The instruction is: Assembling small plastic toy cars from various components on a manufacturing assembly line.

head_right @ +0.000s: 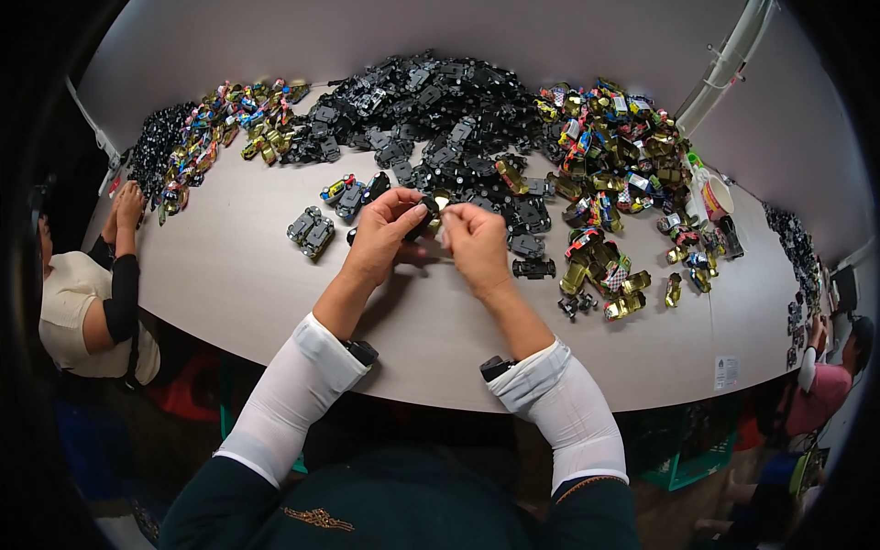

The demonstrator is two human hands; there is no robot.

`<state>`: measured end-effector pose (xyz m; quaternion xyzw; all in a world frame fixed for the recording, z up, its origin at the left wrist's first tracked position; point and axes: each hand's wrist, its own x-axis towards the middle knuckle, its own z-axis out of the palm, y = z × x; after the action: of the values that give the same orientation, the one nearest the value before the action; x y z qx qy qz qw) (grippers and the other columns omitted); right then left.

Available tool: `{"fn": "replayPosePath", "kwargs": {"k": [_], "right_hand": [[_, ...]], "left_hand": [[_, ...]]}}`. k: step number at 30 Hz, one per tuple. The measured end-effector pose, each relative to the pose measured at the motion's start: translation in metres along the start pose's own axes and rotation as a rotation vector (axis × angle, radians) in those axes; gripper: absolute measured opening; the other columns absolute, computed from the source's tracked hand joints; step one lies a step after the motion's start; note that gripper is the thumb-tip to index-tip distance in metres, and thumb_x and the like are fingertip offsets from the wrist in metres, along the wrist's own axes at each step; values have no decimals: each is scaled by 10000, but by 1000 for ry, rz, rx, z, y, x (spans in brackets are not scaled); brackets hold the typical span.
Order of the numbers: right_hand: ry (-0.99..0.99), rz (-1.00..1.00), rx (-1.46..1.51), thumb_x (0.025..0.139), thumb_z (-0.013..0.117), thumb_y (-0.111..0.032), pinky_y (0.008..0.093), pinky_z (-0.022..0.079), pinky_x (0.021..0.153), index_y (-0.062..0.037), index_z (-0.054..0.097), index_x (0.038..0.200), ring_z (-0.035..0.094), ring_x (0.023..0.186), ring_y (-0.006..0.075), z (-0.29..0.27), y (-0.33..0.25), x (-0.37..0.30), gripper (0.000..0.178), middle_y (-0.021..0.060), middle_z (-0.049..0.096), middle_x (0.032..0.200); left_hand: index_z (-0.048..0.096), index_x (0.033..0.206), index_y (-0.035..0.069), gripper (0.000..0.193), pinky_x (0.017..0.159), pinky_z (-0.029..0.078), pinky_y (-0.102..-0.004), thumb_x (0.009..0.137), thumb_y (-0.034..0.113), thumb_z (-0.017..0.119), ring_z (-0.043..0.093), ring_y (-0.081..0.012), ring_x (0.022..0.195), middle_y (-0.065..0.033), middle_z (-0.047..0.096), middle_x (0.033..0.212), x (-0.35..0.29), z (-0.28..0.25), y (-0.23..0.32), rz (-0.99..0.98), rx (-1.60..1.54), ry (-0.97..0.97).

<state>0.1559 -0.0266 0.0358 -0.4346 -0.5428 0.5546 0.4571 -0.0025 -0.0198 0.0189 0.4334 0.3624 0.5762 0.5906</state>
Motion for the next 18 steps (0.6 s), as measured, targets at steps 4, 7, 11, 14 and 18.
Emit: {"fn": "replayPosePath", "kwargs": {"k": [4,7,11,14,18], "right_hand": [[-27,250,463,930,538,-120,177,251,314,-2,602,990,346,391,21,-10,-8,2,147,1,519,609],[-33,270,488,927,543,-116,179,254,308,-3,592,980,348,386,23,-12,-4,3,134,14,526,623],[-47,271,493,924,545,-110,177,255,309,-4,591,959,348,387,21,-11,-1,4,120,16,530,630],[-41,269,497,923,546,-104,174,254,308,1,594,960,348,388,18,-9,-1,2,121,17,530,627],[-58,256,505,926,540,-99,172,253,308,5,598,961,348,384,16,-9,-2,2,125,15,532,624]], "left_hand": [[552,1069,64,171,432,385,-183,907,113,580,490,-28,567,-7,606,775,-2,3,-2,-66,168,-76],[536,1107,67,219,417,324,-185,894,89,577,458,-26,509,-3,613,772,-5,5,1,-105,220,-117],[535,1116,64,223,417,327,-185,896,83,570,455,-28,508,-4,614,771,-8,9,5,-96,231,-113],[535,1121,61,221,414,316,-185,901,72,557,449,-26,505,1,606,761,-10,10,6,-110,190,-95],[529,1152,57,246,427,317,-174,906,72,551,444,-20,518,6,598,777,-9,8,3,-120,126,-112]]}}
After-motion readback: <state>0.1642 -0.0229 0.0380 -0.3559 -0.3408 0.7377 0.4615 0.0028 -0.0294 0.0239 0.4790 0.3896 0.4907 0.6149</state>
